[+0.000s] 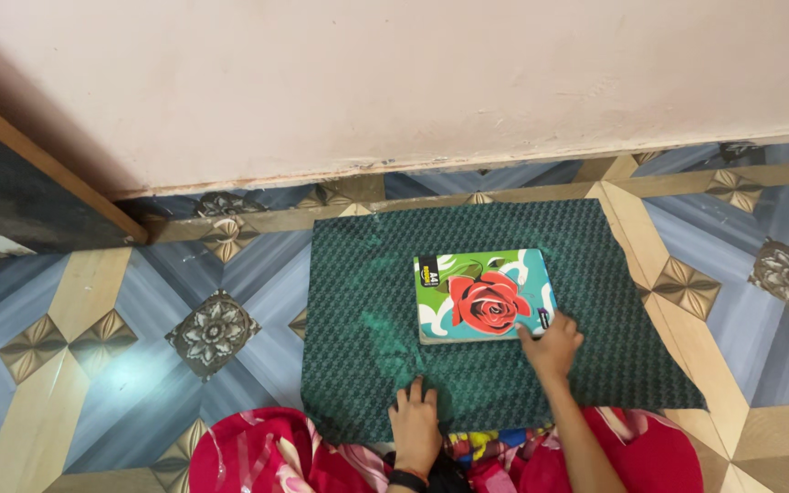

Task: The person sits on the floor and wraps a notebook with a rose design using a green patterned fabric and silver foil. They fold the fabric and foil around the notebook, smooth the edges, and adjust the covering to fit the item.

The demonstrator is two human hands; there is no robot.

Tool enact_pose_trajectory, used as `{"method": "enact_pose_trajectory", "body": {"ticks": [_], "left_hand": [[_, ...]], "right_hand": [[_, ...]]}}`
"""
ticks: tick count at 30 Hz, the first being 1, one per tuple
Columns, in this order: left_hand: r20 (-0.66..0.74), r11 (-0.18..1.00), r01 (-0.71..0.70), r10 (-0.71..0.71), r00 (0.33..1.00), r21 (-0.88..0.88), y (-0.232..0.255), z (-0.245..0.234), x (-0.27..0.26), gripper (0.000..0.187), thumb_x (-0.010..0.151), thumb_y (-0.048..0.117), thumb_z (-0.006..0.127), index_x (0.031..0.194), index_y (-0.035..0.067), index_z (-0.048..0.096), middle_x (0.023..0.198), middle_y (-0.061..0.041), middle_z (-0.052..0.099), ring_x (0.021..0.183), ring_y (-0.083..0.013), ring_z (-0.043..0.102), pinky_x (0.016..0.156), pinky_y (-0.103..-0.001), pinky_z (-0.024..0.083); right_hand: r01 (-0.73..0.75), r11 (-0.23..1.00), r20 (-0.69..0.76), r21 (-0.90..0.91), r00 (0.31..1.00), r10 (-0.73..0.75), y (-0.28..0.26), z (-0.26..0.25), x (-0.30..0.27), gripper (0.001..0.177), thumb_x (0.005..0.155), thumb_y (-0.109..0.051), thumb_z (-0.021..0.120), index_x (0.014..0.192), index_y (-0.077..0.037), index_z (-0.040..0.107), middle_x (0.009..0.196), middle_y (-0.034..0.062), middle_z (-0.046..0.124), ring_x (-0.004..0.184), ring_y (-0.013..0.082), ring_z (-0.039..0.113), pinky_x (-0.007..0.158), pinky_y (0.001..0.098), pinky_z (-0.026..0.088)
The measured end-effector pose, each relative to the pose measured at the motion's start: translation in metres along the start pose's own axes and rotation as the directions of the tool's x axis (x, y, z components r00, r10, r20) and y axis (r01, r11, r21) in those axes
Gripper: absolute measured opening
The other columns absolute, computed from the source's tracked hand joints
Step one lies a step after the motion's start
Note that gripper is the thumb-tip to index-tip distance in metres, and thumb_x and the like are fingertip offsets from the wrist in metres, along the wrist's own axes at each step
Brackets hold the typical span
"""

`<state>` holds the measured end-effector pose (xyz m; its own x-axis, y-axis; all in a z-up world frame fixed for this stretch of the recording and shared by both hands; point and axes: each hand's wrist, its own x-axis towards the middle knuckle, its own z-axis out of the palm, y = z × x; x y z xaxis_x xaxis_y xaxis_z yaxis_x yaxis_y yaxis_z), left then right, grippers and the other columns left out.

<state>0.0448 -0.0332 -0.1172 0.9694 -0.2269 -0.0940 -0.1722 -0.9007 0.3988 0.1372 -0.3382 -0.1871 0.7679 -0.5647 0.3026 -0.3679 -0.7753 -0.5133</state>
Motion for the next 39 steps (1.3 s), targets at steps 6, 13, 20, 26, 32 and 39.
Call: {"method": "enact_pose_trajectory", "body": {"ticks": [6, 13, 20, 26, 32, 39], "left_hand": [[0.018, 1.0, 0.001, -0.001, 1.0, -0.014, 0.004, -0.01, 0.002, 0.058, 0.063, 0.004, 0.081, 0.119, 0.011, 0.064, 0.144, -0.009, 0.048, 0.125, -0.0372, 0.047, 0.094, -0.055, 0.045], [0.064, 0.999, 0.03, -0.028, 0.998, -0.029, 0.006, -0.014, 0.004, 0.063, 0.062, 0.003, 0.082, 0.121, 0.011, 0.062, 0.144, -0.009, 0.046, 0.126, -0.0379, 0.045, 0.095, -0.056, 0.043], [-0.028, 0.998, -0.026, 0.024, 0.999, -0.058, -0.005, 0.004, -0.001, 0.056, 0.068, 0.011, 0.085, 0.12, 0.011, 0.064, 0.146, -0.009, 0.049, 0.128, -0.0362, 0.047, 0.096, -0.055, 0.044], [-0.307, 0.757, -0.123, -0.107, 0.946, -0.642, -0.01, -0.014, 0.003, 0.1, 0.08, 0.027, 0.084, 0.158, 0.002, 0.026, 0.155, -0.02, 0.04, 0.139, -0.04, 0.045, 0.112, -0.049, 0.042], [-0.412, 0.357, -0.369, -0.051, 0.91, -0.858, -0.011, -0.033, -0.008, 0.104, 0.075, 0.023, 0.085, 0.155, 0.0, 0.023, 0.155, -0.023, 0.038, 0.14, -0.0339, 0.042, 0.11, -0.042, 0.039], [-0.091, -0.034, -0.094, -0.101, 0.991, -0.995, -0.03, -0.025, -0.006, 0.023, 0.097, 0.009, 0.07, 0.114, -0.006, 0.075, 0.096, -0.006, 0.078, 0.08, -0.0098, 0.068, 0.072, -0.026, 0.055]], "right_hand": [[-0.3, 0.948, 0.127, -0.109, 0.942, 0.312, -0.001, -0.01, 0.026, 0.105, 0.045, -0.063, 0.097, 0.119, 0.006, 0.069, 0.114, 0.0285, 0.068, 0.109, 0.0416, 0.064, 0.1, 0.0503, 0.047], [-0.512, 0.825, 0.47, 0.24, 0.805, 0.362, 0.002, -0.018, 0.051, 0.059, 0.057, -0.039, 0.097, 0.095, 0.002, 0.08, 0.094, 0.0138, 0.078, 0.086, 0.0257, 0.073, 0.078, 0.041, 0.056], [-0.348, -0.009, 0.338, 0.937, 0.903, 0.267, -0.01, -0.028, 0.023, 0.026, 0.093, -0.006, 0.074, 0.117, -0.004, 0.065, 0.106, 0.0032, 0.071, 0.091, 0.0125, 0.069, 0.079, 0.0306, 0.057], [0.029, -0.207, -0.003, 0.978, 0.992, 0.126, -0.013, -0.104, 0.019, 0.029, 0.096, 0.001, 0.066, 0.124, -0.007, 0.061, 0.111, 0.0033, 0.069, 0.098, 0.0107, 0.067, 0.091, 0.0263, 0.056], [-0.005, -0.167, -0.003, 0.986, 0.999, -0.052, -0.008, -0.179, -0.003, 0.014, 0.104, 0.001, 0.068, 0.113, -0.004, 0.058, 0.103, 0.0021, 0.065, 0.089, 0.0069, 0.062, 0.091, 0.0232, 0.052], [-0.15, 0.266, 0.176, 0.952, 0.982, -0.076, -0.051, -0.129, -0.018, 0.032, 0.109, -0.015, 0.062, 0.138, -0.003, 0.054, 0.11, 0.0, 0.06, 0.094, 0.0064, 0.055, 0.081, 0.0224, 0.046]]}}
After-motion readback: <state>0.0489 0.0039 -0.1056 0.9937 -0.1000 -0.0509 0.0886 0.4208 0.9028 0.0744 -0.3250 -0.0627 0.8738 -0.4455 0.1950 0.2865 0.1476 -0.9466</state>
